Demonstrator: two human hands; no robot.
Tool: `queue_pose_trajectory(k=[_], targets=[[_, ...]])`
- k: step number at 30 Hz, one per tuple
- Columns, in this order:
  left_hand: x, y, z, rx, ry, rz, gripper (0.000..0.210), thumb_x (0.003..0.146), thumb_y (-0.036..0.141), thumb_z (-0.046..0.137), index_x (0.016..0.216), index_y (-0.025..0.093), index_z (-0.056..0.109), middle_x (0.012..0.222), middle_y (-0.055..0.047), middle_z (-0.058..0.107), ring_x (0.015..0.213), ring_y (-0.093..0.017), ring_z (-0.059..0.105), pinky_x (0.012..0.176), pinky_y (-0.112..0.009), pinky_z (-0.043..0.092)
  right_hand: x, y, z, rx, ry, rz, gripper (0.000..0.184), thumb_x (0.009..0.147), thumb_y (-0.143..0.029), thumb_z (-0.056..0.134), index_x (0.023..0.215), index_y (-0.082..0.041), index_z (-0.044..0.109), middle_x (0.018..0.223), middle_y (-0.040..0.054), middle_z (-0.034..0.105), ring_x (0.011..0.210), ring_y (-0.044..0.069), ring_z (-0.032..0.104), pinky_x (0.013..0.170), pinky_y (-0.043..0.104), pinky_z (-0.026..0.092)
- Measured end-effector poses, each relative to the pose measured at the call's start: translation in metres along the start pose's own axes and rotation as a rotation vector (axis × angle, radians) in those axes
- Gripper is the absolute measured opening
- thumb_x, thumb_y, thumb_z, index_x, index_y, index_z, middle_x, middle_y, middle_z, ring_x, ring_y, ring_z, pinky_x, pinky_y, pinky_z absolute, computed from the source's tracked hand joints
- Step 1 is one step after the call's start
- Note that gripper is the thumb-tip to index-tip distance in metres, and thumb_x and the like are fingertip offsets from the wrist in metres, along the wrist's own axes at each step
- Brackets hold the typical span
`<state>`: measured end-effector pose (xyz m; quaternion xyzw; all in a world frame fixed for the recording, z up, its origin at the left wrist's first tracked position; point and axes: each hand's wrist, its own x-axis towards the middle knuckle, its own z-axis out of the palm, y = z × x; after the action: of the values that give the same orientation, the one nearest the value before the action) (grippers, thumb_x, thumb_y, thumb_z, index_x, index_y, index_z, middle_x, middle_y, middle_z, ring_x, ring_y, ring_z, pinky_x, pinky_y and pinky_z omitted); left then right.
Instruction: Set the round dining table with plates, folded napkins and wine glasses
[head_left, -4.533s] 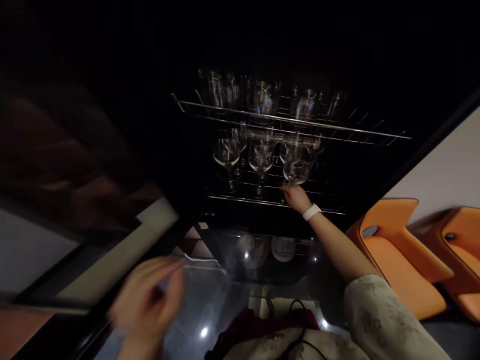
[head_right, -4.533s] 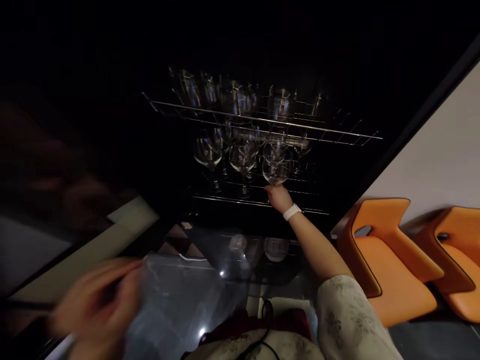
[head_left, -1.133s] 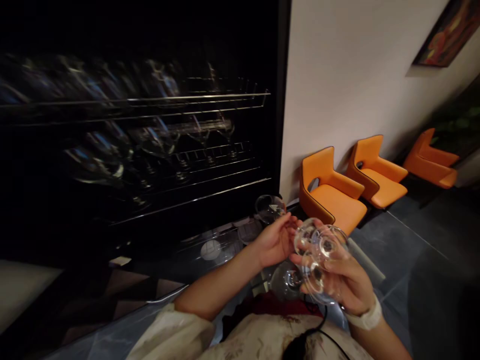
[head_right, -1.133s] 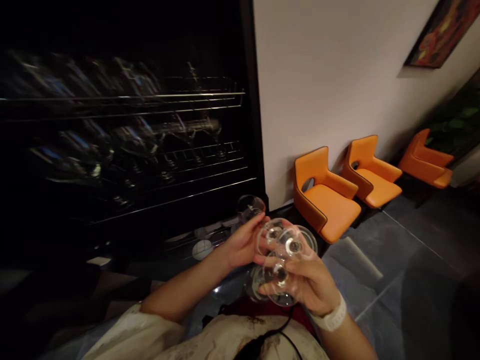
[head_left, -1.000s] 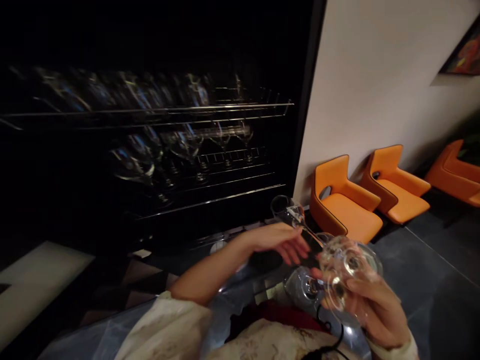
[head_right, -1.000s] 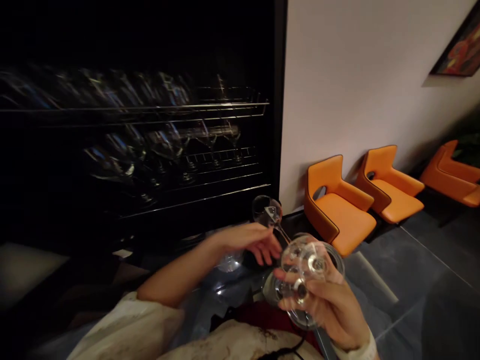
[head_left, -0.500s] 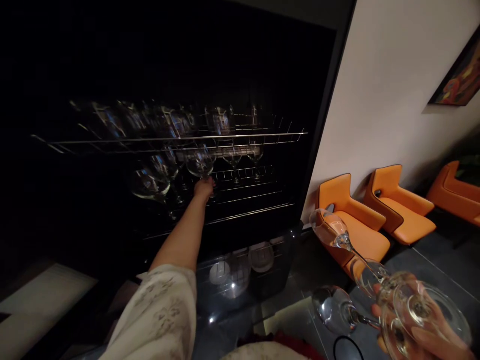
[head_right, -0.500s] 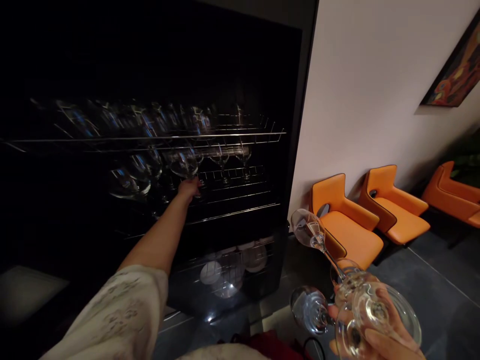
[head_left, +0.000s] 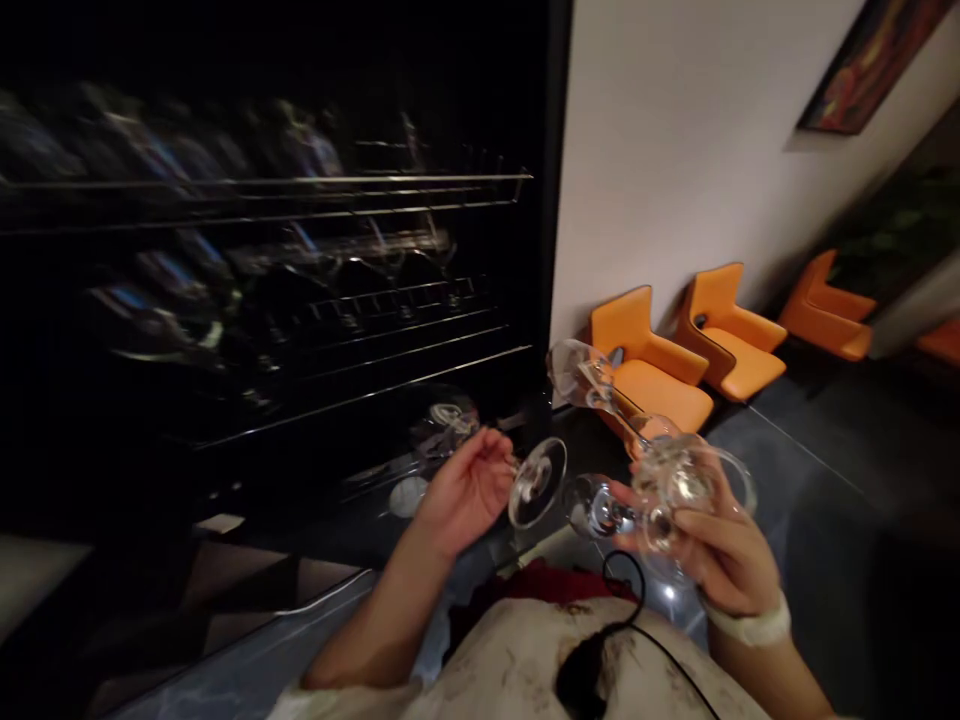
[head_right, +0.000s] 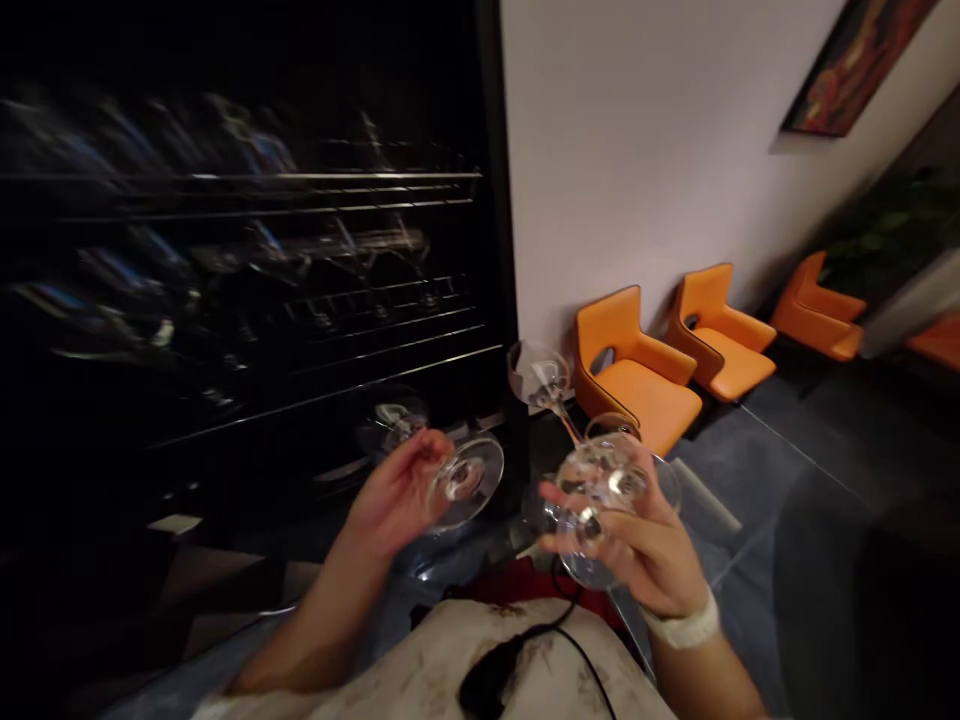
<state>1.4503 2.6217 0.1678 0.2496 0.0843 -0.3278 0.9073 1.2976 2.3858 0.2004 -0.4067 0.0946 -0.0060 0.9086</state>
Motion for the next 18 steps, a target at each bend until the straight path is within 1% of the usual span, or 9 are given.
queue_pose_trajectory(k=[2, 3, 6, 9, 11, 13, 16, 18], targets=[[-0.006, -0.034, 0.001, -0.059, -0.021, -0.153, 0.022, 0.096, 0.021, 0.055, 0.076, 0.016, 0.064, 0.071, 0.000, 0.072, 0.061, -0.013, 0.069, 0.060, -0.024, 0.058, 0.004, -0.001, 0.000, 0.025, -0.066, 0.005, 0.074, 0.074, -0.016, 0.081, 0.134, -0.047, 0.051, 0.126, 0.0026, 0.067, 0.125, 0.037, 0.063, 0.094, 0.066, 0.053], [-0.006, -0.047, 0.003, -0.086, -0.017, -0.203, 0.025, 0.097, 0.022, 0.054, 0.074, 0.016, 0.064, 0.069, 0.000, 0.071, 0.061, -0.014, 0.070, 0.062, -0.024, 0.059, 0.006, -0.001, 0.000, 0.032, -0.090, 0.008, 0.075, 0.074, -0.016, 0.080, 0.135, -0.047, 0.050, 0.127, 0.0023, 0.067, 0.127, 0.036, 0.061, 0.096, 0.066, 0.051], [-0.006, -0.075, 0.007, -0.163, 0.004, -0.279, 0.031, 0.098, 0.021, 0.049, 0.072, 0.016, 0.065, 0.067, -0.001, 0.072, 0.062, -0.014, 0.071, 0.063, -0.023, 0.059, 0.007, 0.000, -0.002, 0.044, -0.125, 0.020, 0.076, 0.073, -0.015, 0.080, 0.136, -0.046, 0.049, 0.128, 0.0030, 0.066, 0.128, 0.035, 0.061, 0.097, 0.063, 0.053], [-0.007, -0.091, 0.008, -0.211, -0.007, -0.318, 0.030, 0.100, 0.020, 0.048, 0.078, 0.016, 0.068, 0.074, -0.002, 0.076, 0.070, -0.013, 0.074, 0.071, -0.023, 0.060, 0.006, 0.001, -0.004, 0.040, -0.114, 0.044, 0.080, 0.071, -0.015, 0.083, 0.137, -0.046, 0.049, 0.128, 0.0044, 0.067, 0.123, 0.034, 0.064, 0.092, 0.058, 0.058], [-0.009, -0.099, 0.004, -0.236, -0.021, -0.351, 0.026, 0.101, 0.022, 0.049, 0.085, 0.015, 0.069, 0.079, -0.002, 0.077, 0.073, -0.012, 0.074, 0.075, -0.022, 0.060, 0.006, 0.002, -0.006, 0.029, -0.087, 0.057, 0.083, 0.070, -0.015, 0.084, 0.138, -0.046, 0.048, 0.129, 0.0056, 0.068, 0.119, 0.034, 0.066, 0.087, 0.054, 0.060], [-0.010, -0.105, -0.002, -0.252, -0.016, -0.379, 0.023, 0.102, 0.023, 0.049, 0.093, 0.014, 0.069, 0.082, -0.002, 0.077, 0.073, -0.009, 0.074, 0.075, -0.020, 0.059, 0.007, 0.003, -0.008, 0.023, -0.059, 0.065, 0.087, 0.070, -0.015, 0.084, 0.141, -0.045, 0.045, 0.130, 0.0066, 0.068, 0.114, 0.033, 0.069, 0.084, 0.052, 0.062], [-0.010, -0.110, -0.011, -0.269, 0.010, -0.366, 0.023, 0.102, 0.026, 0.051, 0.102, 0.012, 0.069, 0.088, -0.004, 0.077, 0.079, -0.010, 0.074, 0.075, -0.018, 0.059, 0.009, 0.004, -0.011, 0.007, -0.033, 0.096, 0.091, 0.069, -0.014, 0.085, 0.143, -0.045, 0.043, 0.131, 0.0068, 0.068, 0.112, 0.032, 0.070, 0.085, 0.052, 0.061], [-0.010, -0.113, -0.014, -0.282, 0.034, -0.347, 0.025, 0.102, 0.028, 0.052, 0.103, 0.011, 0.070, 0.091, -0.006, 0.077, 0.082, -0.012, 0.074, 0.076, -0.019, 0.058, 0.010, 0.004, -0.011, -0.013, -0.020, 0.126, 0.092, 0.068, -0.012, 0.086, 0.144, -0.044, 0.044, 0.130, 0.0071, 0.069, 0.112, 0.033, 0.070, 0.086, 0.052, 0.061]])
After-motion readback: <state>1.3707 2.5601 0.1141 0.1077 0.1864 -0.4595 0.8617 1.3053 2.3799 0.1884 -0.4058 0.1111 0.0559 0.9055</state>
